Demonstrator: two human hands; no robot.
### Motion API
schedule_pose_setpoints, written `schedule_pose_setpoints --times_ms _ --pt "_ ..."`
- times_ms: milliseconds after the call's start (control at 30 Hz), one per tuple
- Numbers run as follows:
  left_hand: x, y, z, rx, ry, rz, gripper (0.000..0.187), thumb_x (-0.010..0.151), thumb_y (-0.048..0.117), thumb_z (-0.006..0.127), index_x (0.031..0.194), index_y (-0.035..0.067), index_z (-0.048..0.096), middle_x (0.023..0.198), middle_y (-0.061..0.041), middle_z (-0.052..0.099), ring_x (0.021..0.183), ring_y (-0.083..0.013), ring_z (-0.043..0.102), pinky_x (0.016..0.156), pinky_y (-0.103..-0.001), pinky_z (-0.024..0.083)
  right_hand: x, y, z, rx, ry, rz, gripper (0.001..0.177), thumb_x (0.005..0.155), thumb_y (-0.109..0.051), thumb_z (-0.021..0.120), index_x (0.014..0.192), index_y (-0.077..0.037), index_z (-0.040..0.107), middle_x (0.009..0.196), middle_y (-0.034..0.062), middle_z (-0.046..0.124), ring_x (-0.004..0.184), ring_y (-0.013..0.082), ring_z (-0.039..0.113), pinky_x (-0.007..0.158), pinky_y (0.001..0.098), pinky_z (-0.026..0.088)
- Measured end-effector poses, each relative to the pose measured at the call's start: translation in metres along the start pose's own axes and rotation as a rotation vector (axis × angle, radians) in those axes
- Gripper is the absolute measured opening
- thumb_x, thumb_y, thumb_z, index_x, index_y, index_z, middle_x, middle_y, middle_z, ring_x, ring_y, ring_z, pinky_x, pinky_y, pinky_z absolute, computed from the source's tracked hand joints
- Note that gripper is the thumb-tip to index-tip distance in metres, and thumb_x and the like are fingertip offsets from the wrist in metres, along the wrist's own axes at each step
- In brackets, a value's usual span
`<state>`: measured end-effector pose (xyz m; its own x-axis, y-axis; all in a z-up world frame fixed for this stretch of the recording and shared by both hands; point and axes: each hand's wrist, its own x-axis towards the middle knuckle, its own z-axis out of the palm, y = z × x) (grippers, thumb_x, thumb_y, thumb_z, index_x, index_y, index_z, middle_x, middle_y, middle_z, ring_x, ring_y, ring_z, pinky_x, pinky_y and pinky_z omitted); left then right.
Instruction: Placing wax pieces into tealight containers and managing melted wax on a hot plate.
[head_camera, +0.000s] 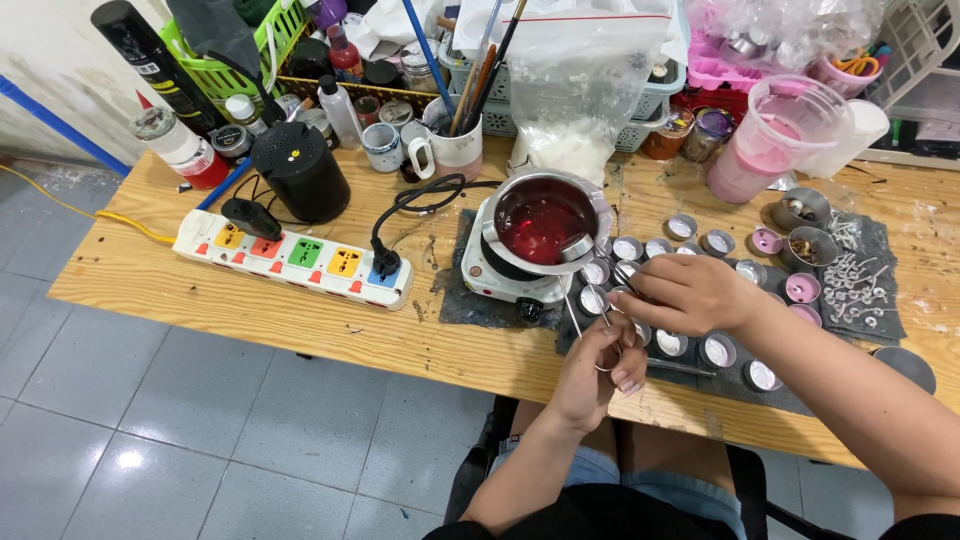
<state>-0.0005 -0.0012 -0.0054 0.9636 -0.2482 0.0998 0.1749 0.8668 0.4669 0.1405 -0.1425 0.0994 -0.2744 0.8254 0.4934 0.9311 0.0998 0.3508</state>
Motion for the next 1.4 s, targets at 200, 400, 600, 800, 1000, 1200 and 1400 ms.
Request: schedule_pose_setpoints --times_ms 200,400,600,800,1000,1200,1400 --pt "-0.001 0.005 0.005 0.018 -0.02 0.024 0.021 0.111 0.026 0.038 0.101 0.009 0.046 0.065 0.001 0.039 0.059 -0.0102 0.041 0.058 -0.025 0.038 -0.013 -0.002 0.007 -0.021 0.077 0.074 0.041 0.075 -0.008 0.072 0.116 -0.003 0.07 0.089 0.0083 0.064 0.076 0.0237 0.064 0.058 0.0331 0.052" --pt "-0.002 0.007 0.006 0.023 -0.018 0.018 0.021 0.111 0.025 0.038 0.099 0.009 0.046 0.064 0.002 0.039 0.059 -0.0103 0.04 0.059 -0.026 0.038 -0.017 -0.003 0.015 0.029 0.161 0.162 0.036 0.079 -0.005 0.074 0.114 0.0 0.07 0.088 0.0097 0.063 0.074 0.0246 0.063 0.058 0.0351 0.052" --pt "-0.002 0.009 0.008 -0.001 -0.021 0.011 0.021 0.111 0.025 0.039 0.099 0.009 0.047 0.065 0.001 0.039 0.06 -0.0105 0.04 0.059 -0.026 0.038 -0.015 -0.003 0.017 0.06 0.202 0.183 0.033 0.08 -0.003 0.078 0.112 0.001 0.068 0.086 0.0098 0.063 0.071 0.0243 0.061 0.055 0.0358 0.05" --pt "-0.002 0.008 0.007 0.002 -0.027 0.01 0.021 0.111 0.025 0.04 0.099 0.009 0.048 0.065 0.001 0.039 0.06 -0.0105 0.04 0.059 -0.026 0.037 -0.018 -0.003 0.022 0.073 0.228 0.23 0.039 0.077 0.001 0.08 0.113 0.002 0.067 0.085 0.0105 0.062 0.07 0.0254 0.06 0.056 0.0373 0.049" --pt "-0.001 0.006 0.005 -0.003 -0.024 0.008 0.021 0.111 0.025 0.039 0.099 0.009 0.048 0.065 0.001 0.039 0.06 -0.0104 0.041 0.059 -0.025 0.038 -0.015 -0.004 0.02 0.069 0.24 0.279 0.044 0.073 0.009 0.077 0.115 0.003 0.067 0.085 0.0115 0.062 0.072 0.0268 0.061 0.058 0.0376 0.05" --pt "-0.001 0.007 0.007 0.008 -0.012 0.006 0.021 0.111 0.024 0.039 0.098 0.009 0.048 0.064 0.001 0.039 0.059 -0.0102 0.041 0.058 -0.025 0.038 -0.012 -0.003 0.018 0.072 0.235 0.25 0.043 0.075 0.006 0.078 0.116 0.002 0.067 0.085 0.0099 0.062 0.072 0.0256 0.061 0.057 0.0369 0.05" --pt "-0.001 0.007 0.008 0.0 -0.01 0.005 0.021 0.111 0.024 0.039 0.099 0.009 0.048 0.065 0.002 0.04 0.059 -0.0102 0.041 0.058 -0.025 0.038 -0.012 -0.002 0.016 0.081 0.215 0.229 0.041 0.076 0.003 0.078 0.116 0.001 0.067 0.084 0.0086 0.062 0.071 0.0241 0.06 0.056 0.0362 0.049"
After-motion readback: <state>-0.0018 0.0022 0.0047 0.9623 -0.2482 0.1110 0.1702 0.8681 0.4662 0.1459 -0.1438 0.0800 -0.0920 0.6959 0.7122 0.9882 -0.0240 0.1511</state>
